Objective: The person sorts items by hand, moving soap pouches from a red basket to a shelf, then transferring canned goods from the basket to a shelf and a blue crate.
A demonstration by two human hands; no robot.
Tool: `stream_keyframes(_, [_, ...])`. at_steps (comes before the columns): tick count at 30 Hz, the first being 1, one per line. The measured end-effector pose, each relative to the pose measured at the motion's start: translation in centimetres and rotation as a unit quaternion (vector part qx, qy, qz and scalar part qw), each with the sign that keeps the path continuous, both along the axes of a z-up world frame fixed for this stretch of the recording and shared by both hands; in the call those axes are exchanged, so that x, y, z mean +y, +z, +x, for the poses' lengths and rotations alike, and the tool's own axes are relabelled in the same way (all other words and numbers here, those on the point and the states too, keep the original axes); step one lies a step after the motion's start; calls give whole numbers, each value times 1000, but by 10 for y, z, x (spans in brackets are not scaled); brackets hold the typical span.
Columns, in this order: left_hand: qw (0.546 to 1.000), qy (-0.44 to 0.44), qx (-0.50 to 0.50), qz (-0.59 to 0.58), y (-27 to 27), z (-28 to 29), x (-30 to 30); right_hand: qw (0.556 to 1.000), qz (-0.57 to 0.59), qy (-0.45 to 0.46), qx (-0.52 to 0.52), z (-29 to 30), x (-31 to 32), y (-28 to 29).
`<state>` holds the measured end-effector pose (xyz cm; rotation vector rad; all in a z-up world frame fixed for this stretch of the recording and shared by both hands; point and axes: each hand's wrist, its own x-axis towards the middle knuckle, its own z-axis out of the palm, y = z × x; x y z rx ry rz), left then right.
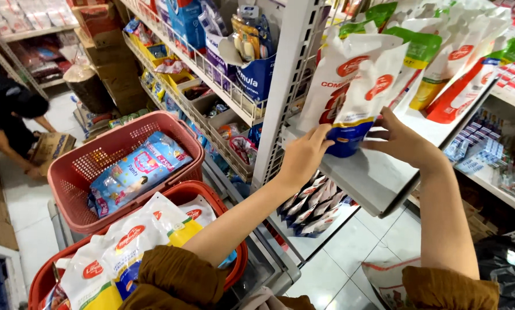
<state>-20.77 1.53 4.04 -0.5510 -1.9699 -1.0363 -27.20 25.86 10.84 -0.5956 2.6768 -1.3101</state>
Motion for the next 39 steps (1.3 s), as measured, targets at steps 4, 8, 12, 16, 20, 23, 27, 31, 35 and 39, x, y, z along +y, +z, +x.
stream_keyframes(4, [1000,-5,-18,-5,-7,-1,7,998,36,2,54,-12,-6,4])
stream_keyframes(8, [1000,14,-18,-12,-8,-2,6,995,42,-48,81,0,-15,7])
stream_keyframes(12, [999,3,-31,-12,-5,11,0,987,45,-105,110,20,-18,8])
stream_keyframes(16, [997,-5,-66,-31,0,40,-14,973,44,-145,174,56,-19,10])
stream_keyframes(20, [985,-66,-140,-76,8,98,-63,932,27,-184,312,110,-23,7])
stream_keyframes(23, [963,-89,-243,-75,17,159,-130,922,-84,-193,324,157,-37,-17])
stream_keyframes(27, [944,36,-328,-6,17,236,-192,924,-182,-133,308,200,-88,-68])
stream_keyframes(31, [911,152,-382,35,-13,300,-230,958,-226,-28,176,221,-168,-113])
stream_keyframes(35, [898,263,-352,1,-62,336,-257,976,-155,92,122,247,-245,-133])
stream_keyframes(39, [896,341,-284,6,-103,364,-263,973,-65,177,132,283,-306,-145])
